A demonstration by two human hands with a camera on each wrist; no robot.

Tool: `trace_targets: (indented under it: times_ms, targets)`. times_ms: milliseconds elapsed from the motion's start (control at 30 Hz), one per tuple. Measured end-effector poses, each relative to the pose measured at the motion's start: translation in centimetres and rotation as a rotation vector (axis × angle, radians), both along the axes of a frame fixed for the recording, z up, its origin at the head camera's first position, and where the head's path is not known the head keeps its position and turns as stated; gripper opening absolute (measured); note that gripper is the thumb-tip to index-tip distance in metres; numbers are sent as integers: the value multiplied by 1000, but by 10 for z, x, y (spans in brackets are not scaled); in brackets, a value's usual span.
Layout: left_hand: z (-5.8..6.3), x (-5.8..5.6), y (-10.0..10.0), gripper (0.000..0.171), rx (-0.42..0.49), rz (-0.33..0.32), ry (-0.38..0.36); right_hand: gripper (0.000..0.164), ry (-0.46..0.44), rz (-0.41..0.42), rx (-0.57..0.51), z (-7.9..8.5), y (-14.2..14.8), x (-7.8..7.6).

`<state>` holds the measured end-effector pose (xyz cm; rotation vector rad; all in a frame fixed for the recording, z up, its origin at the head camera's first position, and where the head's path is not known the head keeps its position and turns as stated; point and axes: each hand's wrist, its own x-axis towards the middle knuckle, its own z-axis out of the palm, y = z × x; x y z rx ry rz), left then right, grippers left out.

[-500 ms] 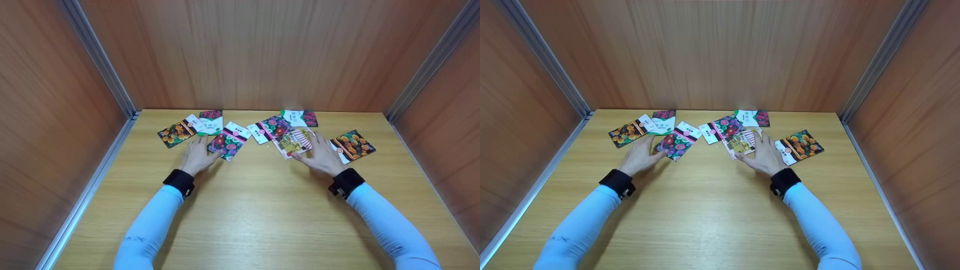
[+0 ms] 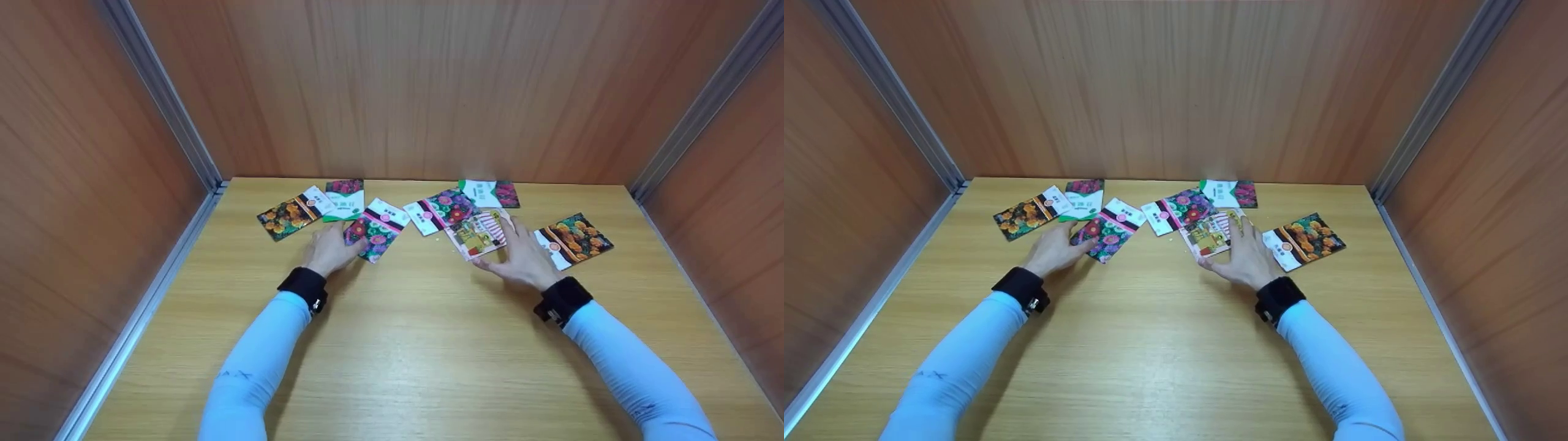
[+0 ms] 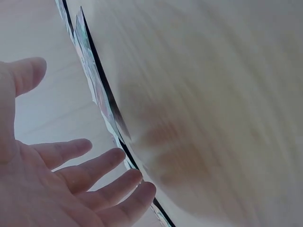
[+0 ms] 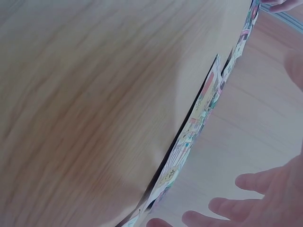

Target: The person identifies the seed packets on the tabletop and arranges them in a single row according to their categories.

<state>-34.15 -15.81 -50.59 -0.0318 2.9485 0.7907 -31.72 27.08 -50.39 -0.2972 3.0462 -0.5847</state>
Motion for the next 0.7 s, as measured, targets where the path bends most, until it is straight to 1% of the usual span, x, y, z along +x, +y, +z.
trace_targets:
  times_ms: [133, 300, 367, 533, 567, 633, 700]
  targets:
    - [-1, -4, 5, 91, -8, 34, -30, 130, -8, 0, 10, -1, -1, 1]
    - [-1, -10, 13, 88, -61, 75, -32, 128, -20, 8, 15, -2, -4, 2]
    - [-2, -13, 17, 92, -99, 90, -29, 128, -27, 9, 16, -2, -6, 1]
    - [-4, -20, 29, 114, -198, 121, -38, 127, -29, 19, 5, -2, -11, 2]
    - [-5, -21, 30, 115, -216, 126, -41, 126, -28, 25, 2, -2, -13, 2]
    - [-7, -23, 33, 114, -248, 134, -43, 126, -24, 42, 0, -2, -15, 2]
    - [-9, -24, 34, 107, -259, 144, -37, 126, -9, 63, 1, -3, -17, 2]
